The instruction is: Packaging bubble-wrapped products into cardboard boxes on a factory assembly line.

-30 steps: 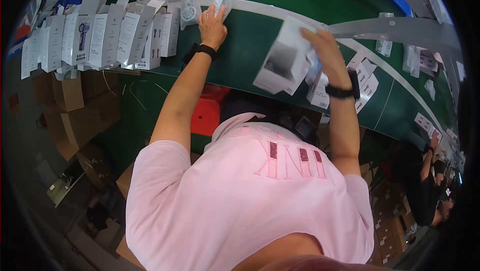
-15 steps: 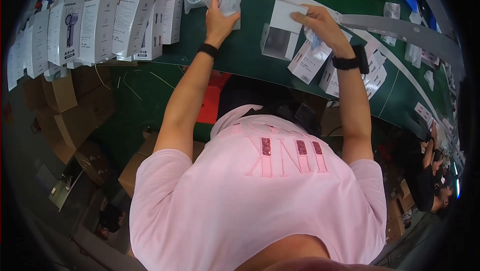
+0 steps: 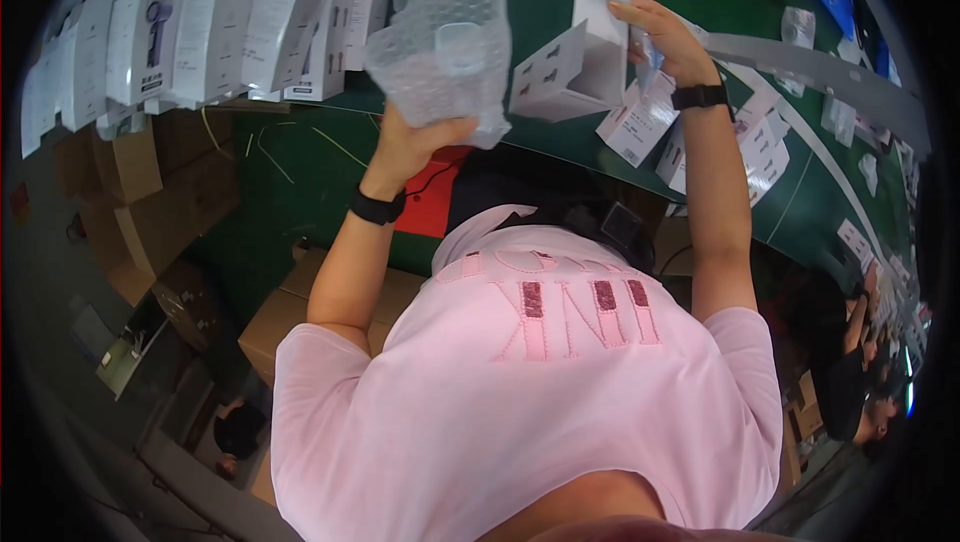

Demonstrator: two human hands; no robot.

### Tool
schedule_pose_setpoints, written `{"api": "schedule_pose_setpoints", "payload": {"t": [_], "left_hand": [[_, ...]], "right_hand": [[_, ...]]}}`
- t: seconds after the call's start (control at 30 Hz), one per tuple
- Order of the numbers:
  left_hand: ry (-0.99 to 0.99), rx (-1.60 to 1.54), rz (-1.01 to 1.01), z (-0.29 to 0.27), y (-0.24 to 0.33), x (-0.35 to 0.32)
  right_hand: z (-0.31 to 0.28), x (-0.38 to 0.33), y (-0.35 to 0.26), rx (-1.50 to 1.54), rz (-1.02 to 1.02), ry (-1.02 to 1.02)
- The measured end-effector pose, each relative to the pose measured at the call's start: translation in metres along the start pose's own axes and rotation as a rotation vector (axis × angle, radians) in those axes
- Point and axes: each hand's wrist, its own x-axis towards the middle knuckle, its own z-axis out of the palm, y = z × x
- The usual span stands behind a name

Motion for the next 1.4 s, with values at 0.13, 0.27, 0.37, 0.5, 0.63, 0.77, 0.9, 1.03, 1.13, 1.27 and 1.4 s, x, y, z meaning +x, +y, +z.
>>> {"api": "schedule_pose_setpoints", "payload": {"t": [0.13,0.27,0.37,0.5,0.63,0.77,0.9,1.03,1.13,1.27,1.4], "left_hand": [[0.04,-0.026,-0.086,-0.007,-0.006,-0.007],[0.072,-0.007,-0.088,0.0,-0.018,0.012],[0.165,0.054,-0.153,0.002,-0.026,0.029],[0.262,0.166,-0.25,-0.006,-0.044,0.043],[0.188,0.435,-0.273,0.003,-0.079,0.067],[0.182,0.597,-0.271,0.007,-0.098,0.07],[0.214,0.57,-0.253,0.008,-0.105,0.066],[0.187,0.573,-0.279,0.016,-0.103,0.075],[0.207,0.557,-0.283,0.019,-0.098,0.074],[0.275,0.488,-0.26,0.017,-0.088,0.065],[0.156,0.331,-0.086,0.024,-0.079,0.056]], "right_hand": [[0.001,0.012,0.027,-0.156,0.068,0.078],[-0.015,0.053,0.088,-0.453,-0.04,0.377],[0.017,0.009,0.059,-0.897,-0.261,0.882],[-0.032,-0.071,0.06,-0.965,-0.275,0.812],[-0.068,-0.093,0.091,-0.886,-0.127,0.546],[-0.01,-0.138,0.053,-1.067,-0.434,0.498],[0.05,-0.202,0.01,-1.272,-0.697,0.415],[0.045,-0.203,0.008,-1.213,-0.781,0.465],[0.041,-0.2,0.01,-1.2,-0.735,0.485],[0.037,-0.188,0.011,-0.967,-0.392,0.517],[-0.023,-0.122,0.049,-1.008,-0.168,0.417]]}}
